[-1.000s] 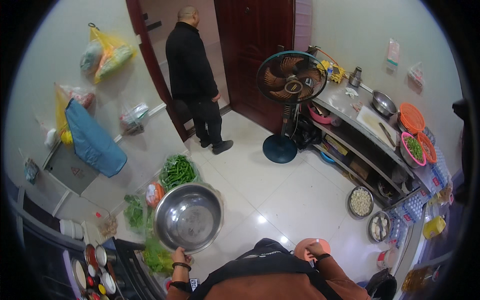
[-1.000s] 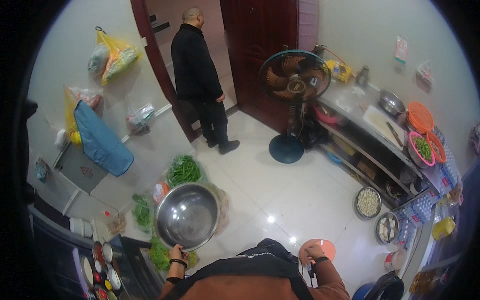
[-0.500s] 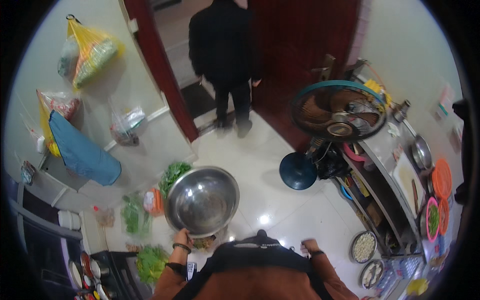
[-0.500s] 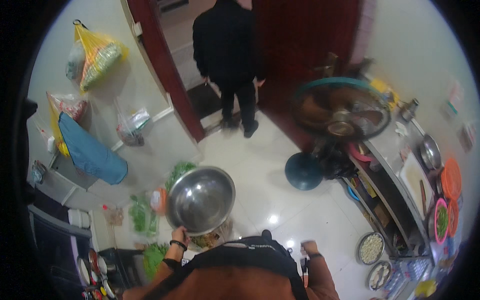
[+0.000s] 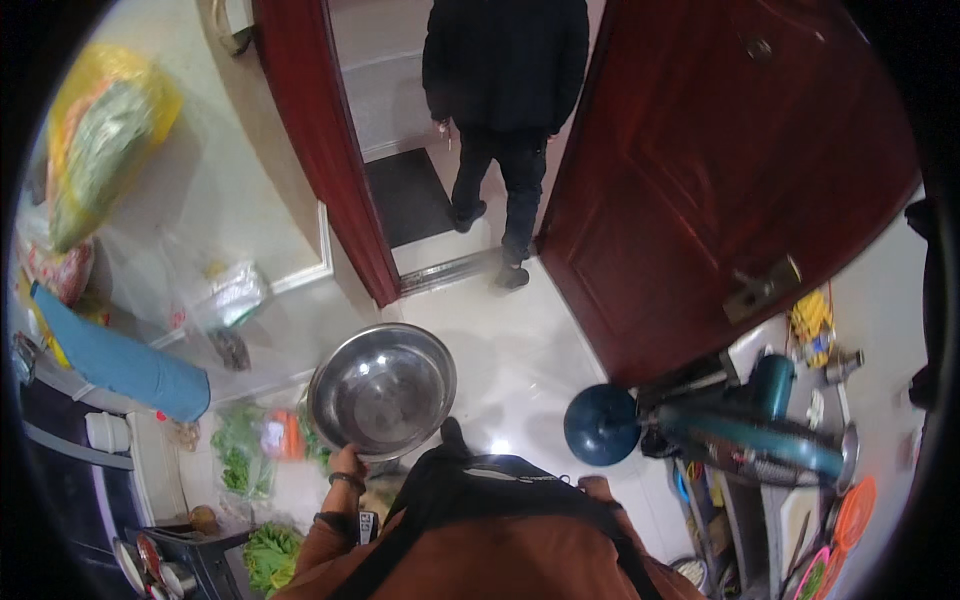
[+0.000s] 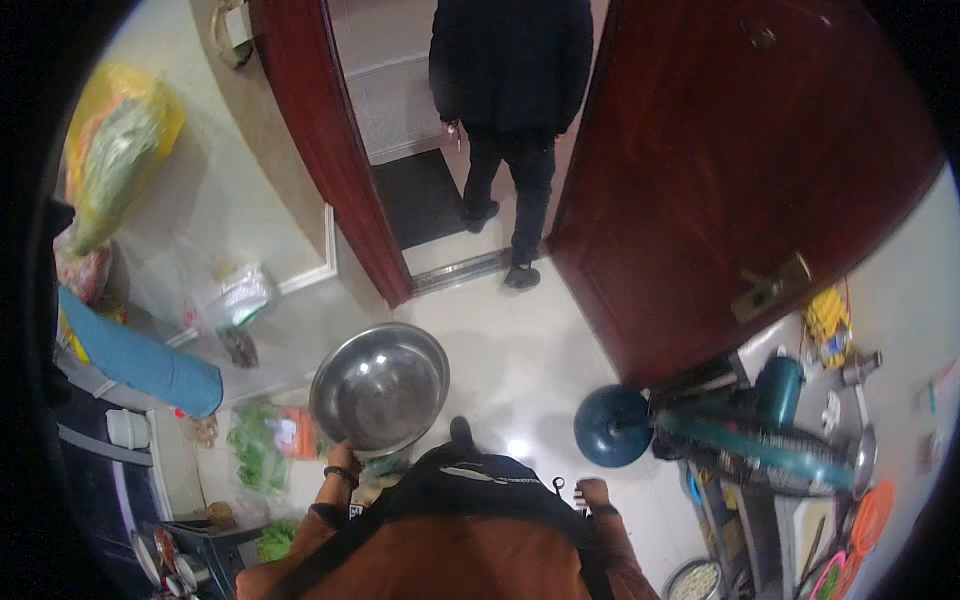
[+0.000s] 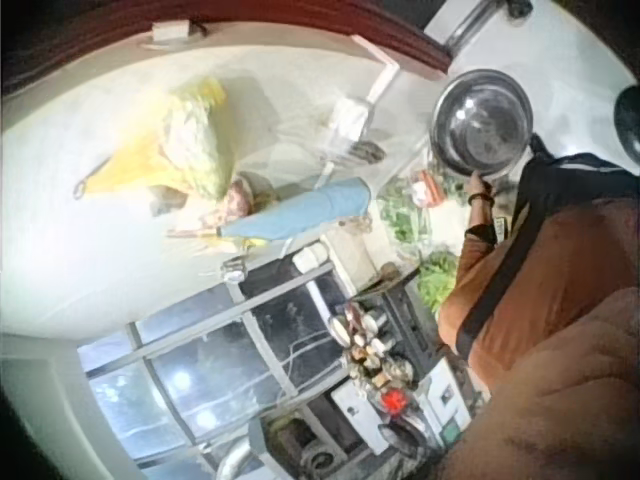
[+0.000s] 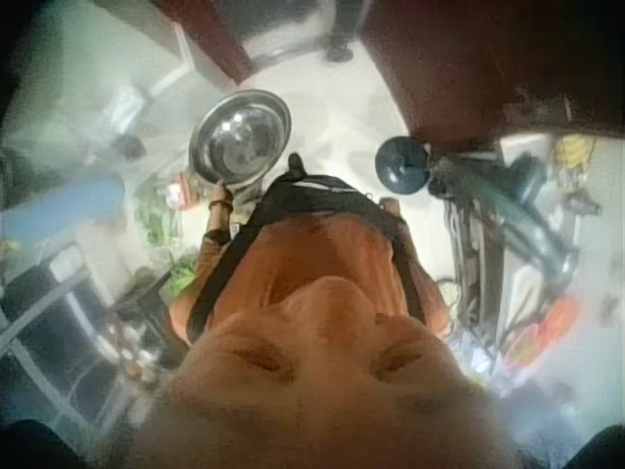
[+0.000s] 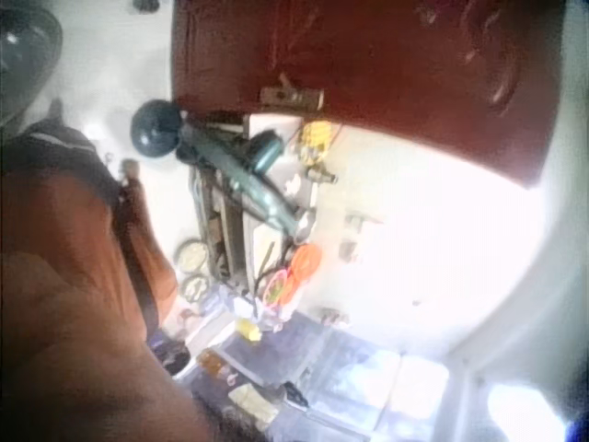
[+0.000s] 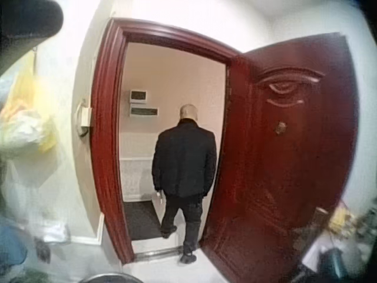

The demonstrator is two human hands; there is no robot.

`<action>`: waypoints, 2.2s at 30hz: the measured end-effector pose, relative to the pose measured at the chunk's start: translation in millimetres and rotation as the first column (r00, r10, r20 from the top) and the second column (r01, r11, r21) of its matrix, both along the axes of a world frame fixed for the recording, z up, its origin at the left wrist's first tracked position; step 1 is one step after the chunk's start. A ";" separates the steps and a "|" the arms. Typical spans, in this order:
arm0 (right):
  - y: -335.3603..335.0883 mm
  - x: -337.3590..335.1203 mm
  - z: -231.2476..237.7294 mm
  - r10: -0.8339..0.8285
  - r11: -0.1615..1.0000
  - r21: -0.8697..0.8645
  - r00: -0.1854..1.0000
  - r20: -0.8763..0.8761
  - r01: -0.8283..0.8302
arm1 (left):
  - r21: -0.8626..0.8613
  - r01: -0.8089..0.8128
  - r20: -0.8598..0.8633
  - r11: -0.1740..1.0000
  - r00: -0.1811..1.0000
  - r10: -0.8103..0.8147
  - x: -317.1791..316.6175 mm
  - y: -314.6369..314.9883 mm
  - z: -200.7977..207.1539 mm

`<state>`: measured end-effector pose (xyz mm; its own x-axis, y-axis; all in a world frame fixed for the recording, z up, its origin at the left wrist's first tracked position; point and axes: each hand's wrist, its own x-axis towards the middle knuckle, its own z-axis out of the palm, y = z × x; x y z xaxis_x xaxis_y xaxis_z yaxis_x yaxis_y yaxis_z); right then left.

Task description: The person washes rice in a rice cooker pot at the sink, then carries it to a rice cooker and places it inside. Later, the person scoops cooked rice from the cooker into a metal bowl using a rice paddle.

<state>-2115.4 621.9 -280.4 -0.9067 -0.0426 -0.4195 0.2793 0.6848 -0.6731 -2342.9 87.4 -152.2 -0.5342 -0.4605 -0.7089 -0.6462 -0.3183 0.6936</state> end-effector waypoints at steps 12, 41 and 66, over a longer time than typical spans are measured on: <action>77.7 -235.2 -29.0 -0.674 0.346 -0.170 0.371 0.639 0.923 | 0.108 0.278 -0.215 0.954 0.944 -0.251 -427.6 172.7 12.4; 227.9 -920.1 73.9 -0.754 0.199 -0.108 0.222 0.618 0.974 | -0.095 0.502 -0.191 0.860 0.838 -0.511 -1184.9 423.9 25.6; 216.4 -1337.5 99.7 -0.857 -0.514 -0.754 -0.207 0.472 0.409 | -0.416 0.054 0.459 -0.908 -0.849 -0.261 -1498.2 820.2 -41.1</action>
<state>-3452.9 838.3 -180.7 -0.2030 0.7832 -0.5876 -0.3763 -0.6165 -0.6917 -3841.0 907.6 -193.3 0.0559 0.7903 -0.6102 0.8960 0.2300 0.3799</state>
